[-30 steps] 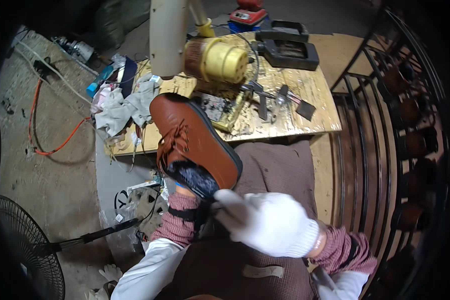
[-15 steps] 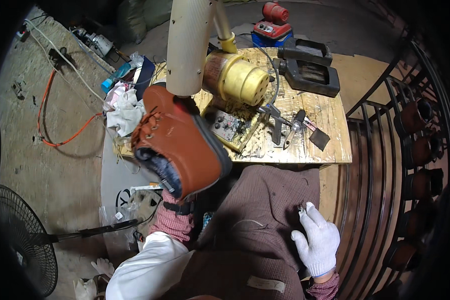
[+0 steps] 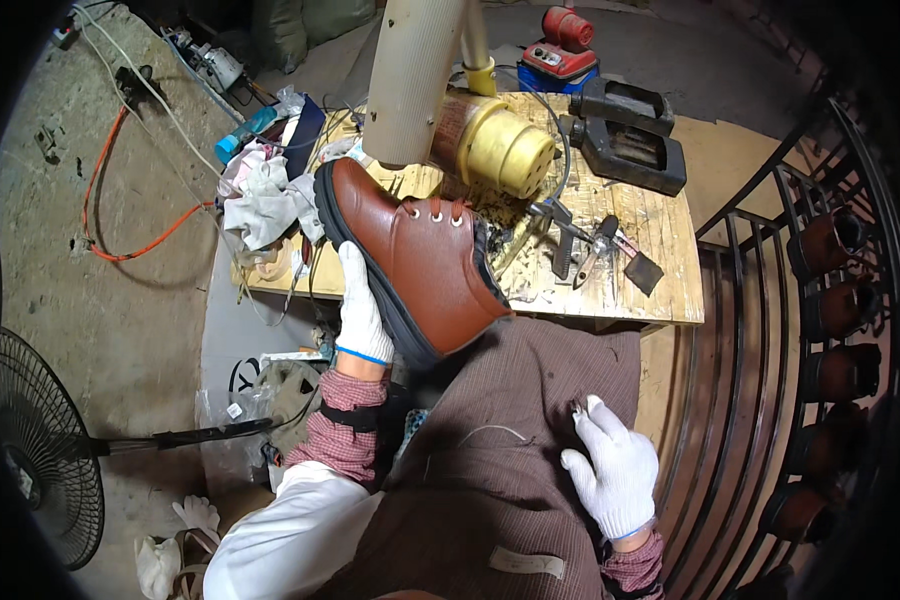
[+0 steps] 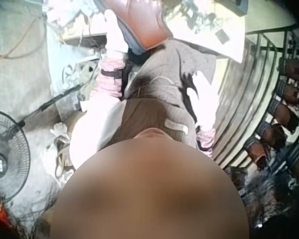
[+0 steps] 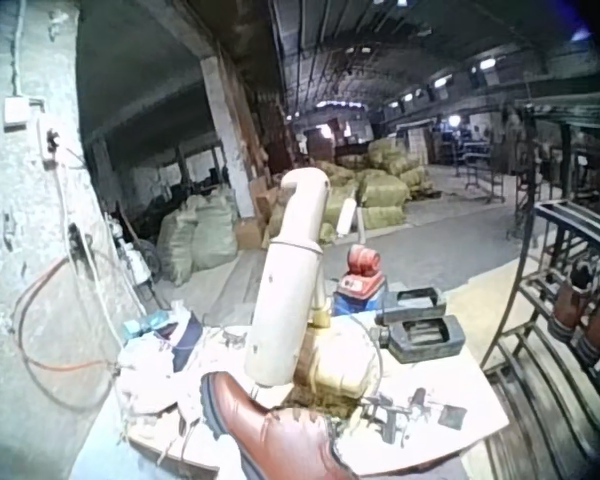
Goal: Polishing and inspecting manufactured brown leather shoes in a factory finishing area.
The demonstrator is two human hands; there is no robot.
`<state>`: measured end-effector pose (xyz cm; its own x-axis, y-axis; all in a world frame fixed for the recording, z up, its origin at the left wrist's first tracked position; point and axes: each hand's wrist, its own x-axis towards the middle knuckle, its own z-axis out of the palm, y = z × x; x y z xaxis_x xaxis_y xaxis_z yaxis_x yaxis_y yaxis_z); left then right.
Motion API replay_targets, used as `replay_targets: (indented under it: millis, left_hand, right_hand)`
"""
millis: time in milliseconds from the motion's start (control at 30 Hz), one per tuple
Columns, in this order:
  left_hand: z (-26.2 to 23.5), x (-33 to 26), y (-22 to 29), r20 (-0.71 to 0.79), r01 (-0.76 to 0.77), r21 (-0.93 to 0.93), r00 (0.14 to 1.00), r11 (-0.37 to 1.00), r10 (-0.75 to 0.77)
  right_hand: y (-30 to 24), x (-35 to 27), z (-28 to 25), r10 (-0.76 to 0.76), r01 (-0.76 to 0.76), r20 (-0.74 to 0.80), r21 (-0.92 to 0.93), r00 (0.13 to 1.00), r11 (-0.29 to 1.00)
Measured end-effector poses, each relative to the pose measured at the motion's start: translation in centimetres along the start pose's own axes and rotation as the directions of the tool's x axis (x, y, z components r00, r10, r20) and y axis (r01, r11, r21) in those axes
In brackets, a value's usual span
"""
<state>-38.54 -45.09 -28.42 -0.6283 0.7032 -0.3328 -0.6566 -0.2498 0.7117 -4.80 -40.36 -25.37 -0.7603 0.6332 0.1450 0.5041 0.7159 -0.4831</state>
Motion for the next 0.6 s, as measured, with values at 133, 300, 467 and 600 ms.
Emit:
replay_targets:
  millis: [133, 300, 467, 600]
  left_hand:
    - [-0.1, 1.6, 0.7, 0.031, -0.059, 0.036, 0.998, 0.998, 0.058]
    - [-0.9, 3.4, 1.0, -0.086, -0.319, 0.194, 0.937, 0.928, 0.340]
    - [2.2, 4.7, 4.1, -0.196, -0.479, 0.362, 0.800, 0.800, 0.568]
    - [2.7, 7.8, 5.4, -0.164, -0.576, 0.369, 0.732, 0.729, 0.661]
  right_hand:
    - [0.6, -1.9, 0.8, 0.060, -0.060, -0.037, 0.003, 0.997, 0.998]
    - [1.9, -2.3, 1.3, 0.119, -0.119, -0.014, -0.005, 0.993, 0.993]
    - [3.6, -1.8, 1.4, 0.155, -0.155, -0.006, -0.033, 0.988, 0.987]
    - [3.6, -0.7, 1.1, 0.121, -0.121, 0.008, -0.017, 0.993, 0.992]
